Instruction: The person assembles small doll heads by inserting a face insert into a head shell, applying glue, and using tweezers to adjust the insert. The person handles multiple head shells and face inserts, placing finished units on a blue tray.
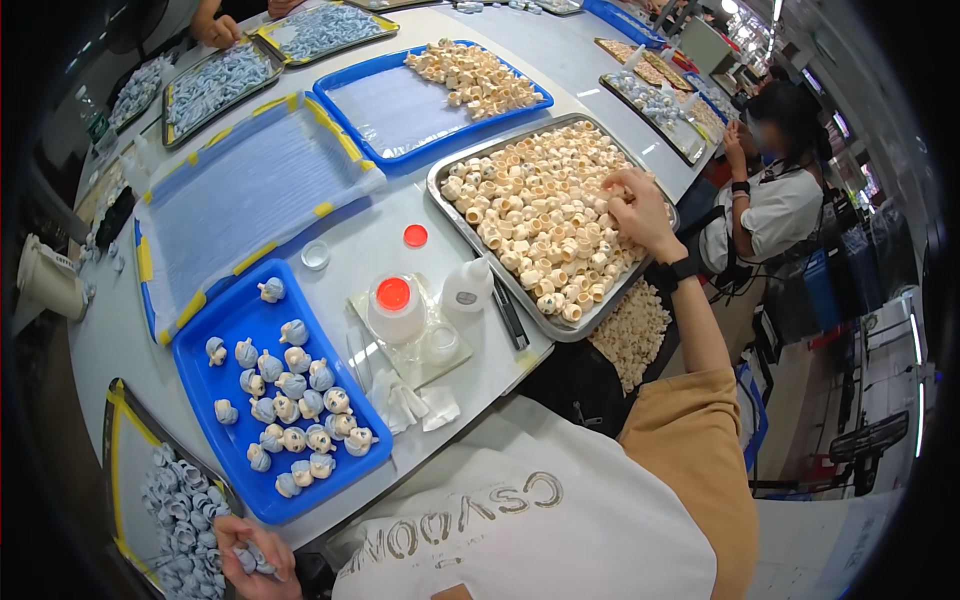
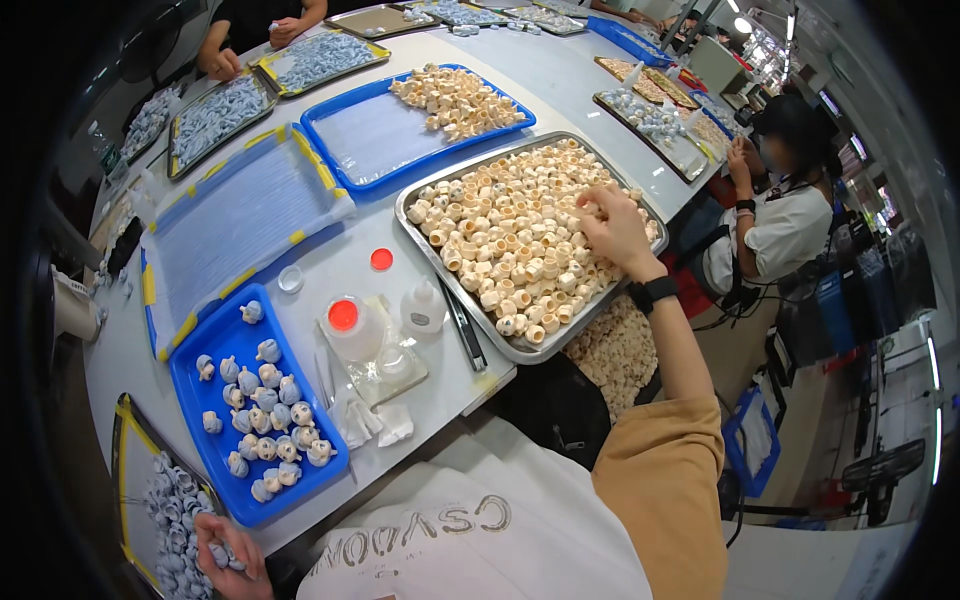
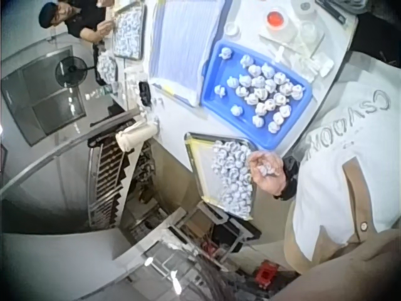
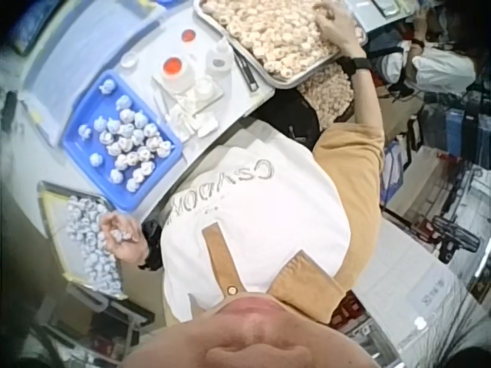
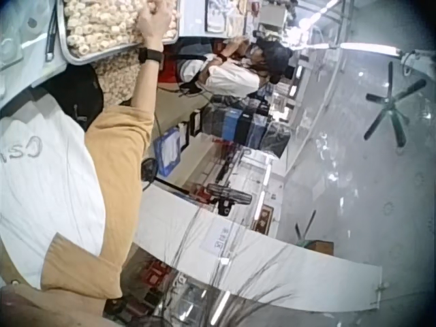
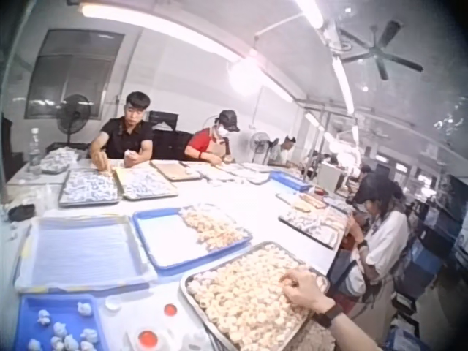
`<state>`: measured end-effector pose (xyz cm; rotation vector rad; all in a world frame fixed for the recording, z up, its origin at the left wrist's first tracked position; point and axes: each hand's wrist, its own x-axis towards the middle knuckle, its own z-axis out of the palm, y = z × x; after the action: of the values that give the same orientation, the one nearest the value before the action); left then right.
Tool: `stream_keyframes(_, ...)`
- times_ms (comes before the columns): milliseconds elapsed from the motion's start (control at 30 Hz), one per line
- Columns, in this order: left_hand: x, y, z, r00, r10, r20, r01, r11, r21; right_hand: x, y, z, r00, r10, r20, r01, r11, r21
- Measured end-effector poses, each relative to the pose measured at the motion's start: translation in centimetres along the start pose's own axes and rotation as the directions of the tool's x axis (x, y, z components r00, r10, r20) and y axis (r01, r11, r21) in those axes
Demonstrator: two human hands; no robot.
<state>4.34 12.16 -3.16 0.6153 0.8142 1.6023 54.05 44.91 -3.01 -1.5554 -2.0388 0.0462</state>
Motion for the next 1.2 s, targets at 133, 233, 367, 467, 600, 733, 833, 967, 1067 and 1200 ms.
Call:
stream_keyframes(133, 0.2, 0.1, 0.1, 1.0, -0.015, -0.001, 0.015, 0.999, -0.036, -0.8, -3.5, 0.5, 0.998, 0.005, 0.056, -0.014, 0.988, 0.152)
stream_keyframes(233, 0.3, 0.0, 0.2, 1.0, -0.007, 0.002, 0.007, 1.0, -0.029, -1.9, -5.2, 1.3, 0.993, -0.113, 0.031, 0.111, 0.993, 0.04)
stream_keyframes(367, 0.4, 0.0, 0.4, 1.0, 0.009, 0.013, -0.008, 1.0, -0.003, -3.1, -7.1, 1.2, 0.963, -0.271, 0.017, 0.271, 0.962, -0.04)
stream_keyframes(467, 0.5, -0.1, 0.5, 1.0, 0.014, 0.019, -0.014, 1.0, -0.004, -3.9, -8.8, 1.1, 0.921, -0.381, 0.082, 0.388, 0.915, -0.109)
stream_keyframes(600, 0.4, -0.1, 0.7, 1.0, 0.024, 0.006, -0.024, 1.0, 0.008, -4.8, -10.6, 0.8, 0.865, -0.439, 0.241, 0.495, 0.826, -0.271)
stream_keyframes(733, 0.5, 0.0, 0.8, 0.999, 0.018, -0.028, -0.017, 0.999, 0.029, -2.7, -8.1, -1.2, 0.944, -0.291, 0.155, 0.278, 0.955, 0.102)
stream_keyframes(833, 0.5, 0.2, 0.8, 1.0, 0.01, -0.02, -0.009, 0.999, 0.031, 2.0, -1.7, -3.7, 0.99, -0.079, 0.121, 0.064, 0.991, 0.117)
stream_keyframes(967, 0.8, 0.0, 0.9, 1.0, 0.013, -0.016, -0.013, 1.0, 0.016, 6.0, 3.7, -2.7, 0.897, 0.189, 0.4, -0.227, 0.973, 0.05)
stream_keyframes(1067, 0.7, 0.0, 1.3, 0.999, 0.022, -0.026, -0.021, 0.999, 0.033, 6.9, 5.0, -0.4, 0.789, 0.17, 0.59, -0.171, 0.984, -0.055)
stream_keyframes(1200, 0.4, 0.1, 1.5, 0.997, 0.028, -0.066, -0.023, 0.997, 0.075, 5.7, 2.4, -0.3, 0.747, 0.268, 0.609, -0.037, 0.931, -0.364)
